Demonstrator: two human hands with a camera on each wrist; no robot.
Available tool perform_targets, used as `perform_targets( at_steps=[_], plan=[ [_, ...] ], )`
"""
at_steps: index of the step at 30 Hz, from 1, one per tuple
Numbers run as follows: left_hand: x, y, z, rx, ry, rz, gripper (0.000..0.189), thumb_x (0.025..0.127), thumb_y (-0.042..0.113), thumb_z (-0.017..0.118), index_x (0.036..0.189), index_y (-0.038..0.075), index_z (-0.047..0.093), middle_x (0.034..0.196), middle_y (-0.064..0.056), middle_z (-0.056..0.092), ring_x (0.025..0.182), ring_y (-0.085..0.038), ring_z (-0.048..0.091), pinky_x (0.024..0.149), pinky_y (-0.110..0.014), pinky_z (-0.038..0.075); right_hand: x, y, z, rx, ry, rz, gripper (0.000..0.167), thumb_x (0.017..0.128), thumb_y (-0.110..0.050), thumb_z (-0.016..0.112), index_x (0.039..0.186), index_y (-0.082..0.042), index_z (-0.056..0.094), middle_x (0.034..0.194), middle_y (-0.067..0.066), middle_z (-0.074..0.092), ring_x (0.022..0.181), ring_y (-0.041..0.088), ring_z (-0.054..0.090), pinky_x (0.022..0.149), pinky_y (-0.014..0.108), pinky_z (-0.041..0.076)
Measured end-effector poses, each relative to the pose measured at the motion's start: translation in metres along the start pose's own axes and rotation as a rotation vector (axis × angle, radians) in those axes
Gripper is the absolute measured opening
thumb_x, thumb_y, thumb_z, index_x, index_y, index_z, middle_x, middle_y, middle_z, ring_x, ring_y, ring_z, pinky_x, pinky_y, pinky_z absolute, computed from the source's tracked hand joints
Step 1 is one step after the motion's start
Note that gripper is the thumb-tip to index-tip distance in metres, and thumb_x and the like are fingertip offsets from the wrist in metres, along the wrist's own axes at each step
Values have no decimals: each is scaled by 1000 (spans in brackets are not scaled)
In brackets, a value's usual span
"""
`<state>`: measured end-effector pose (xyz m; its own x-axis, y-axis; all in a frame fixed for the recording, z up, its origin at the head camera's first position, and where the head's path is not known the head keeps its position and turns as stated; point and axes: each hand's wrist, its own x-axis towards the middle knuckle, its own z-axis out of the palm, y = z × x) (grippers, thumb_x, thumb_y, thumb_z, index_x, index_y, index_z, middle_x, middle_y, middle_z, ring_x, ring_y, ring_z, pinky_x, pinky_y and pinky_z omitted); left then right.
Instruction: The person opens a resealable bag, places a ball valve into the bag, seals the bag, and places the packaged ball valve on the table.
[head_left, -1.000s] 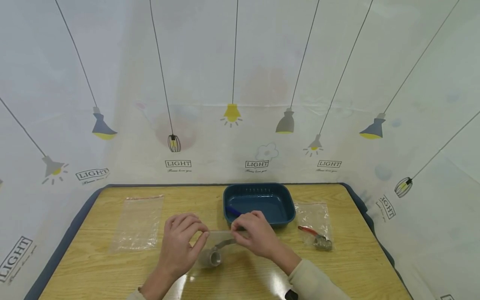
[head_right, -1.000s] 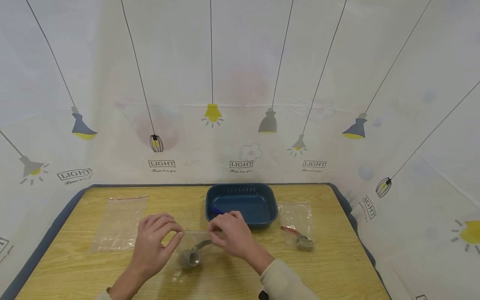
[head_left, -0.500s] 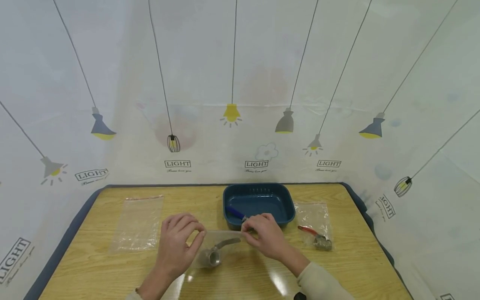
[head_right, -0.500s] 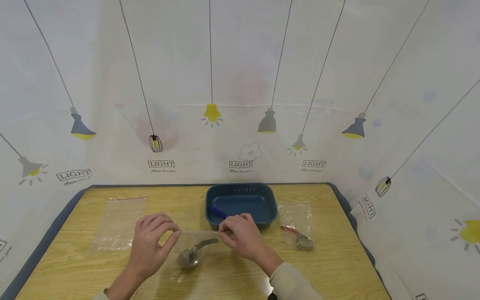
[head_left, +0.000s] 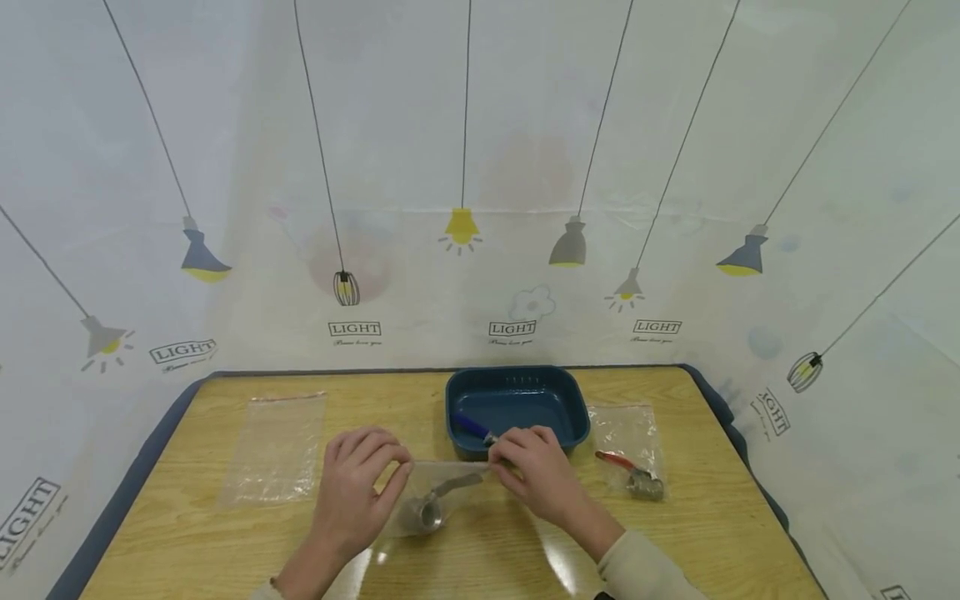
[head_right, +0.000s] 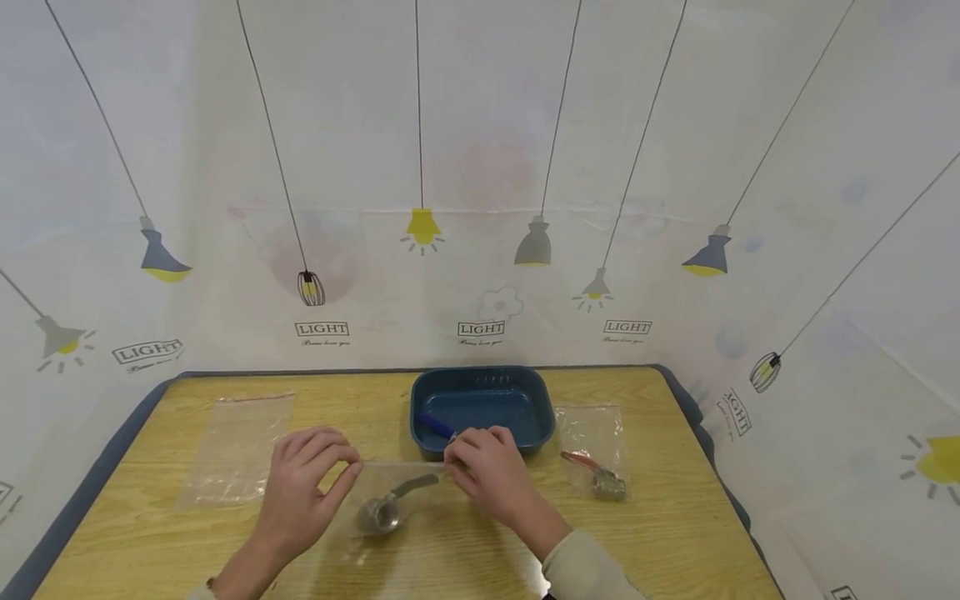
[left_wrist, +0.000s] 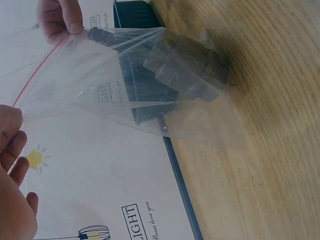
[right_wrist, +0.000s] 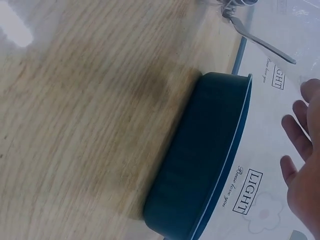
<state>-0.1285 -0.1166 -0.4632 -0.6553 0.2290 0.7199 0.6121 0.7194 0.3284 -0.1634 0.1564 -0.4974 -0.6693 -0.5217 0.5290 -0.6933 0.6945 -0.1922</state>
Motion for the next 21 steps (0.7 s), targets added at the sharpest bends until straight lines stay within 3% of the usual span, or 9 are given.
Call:
perform_targets(
  at_steps=[13, 21],
  plan=[
    [-1, -2, 1, 13, 2, -10, 12, 80, 14, 75, 80, 22, 67, 93, 7, 67, 101, -19, 58, 90, -43, 36, -7, 0, 6, -80, 53, -29, 3, 91, -27, 67, 92, -27, 65, 102, -7, 63, 101, 14, 60, 91, 42, 42],
    [0, -4, 1, 24, 5, -18, 13, 79, 12, 77, 80, 21, 66, 94, 7, 67, 101, -20, 58, 90, -44, 37, -7, 1, 10, -135, 102, -65, 5, 90, -27, 68, 94, -25, 66, 100, -7, 62, 97, 14, 59, 93, 42, 40]
  ],
)
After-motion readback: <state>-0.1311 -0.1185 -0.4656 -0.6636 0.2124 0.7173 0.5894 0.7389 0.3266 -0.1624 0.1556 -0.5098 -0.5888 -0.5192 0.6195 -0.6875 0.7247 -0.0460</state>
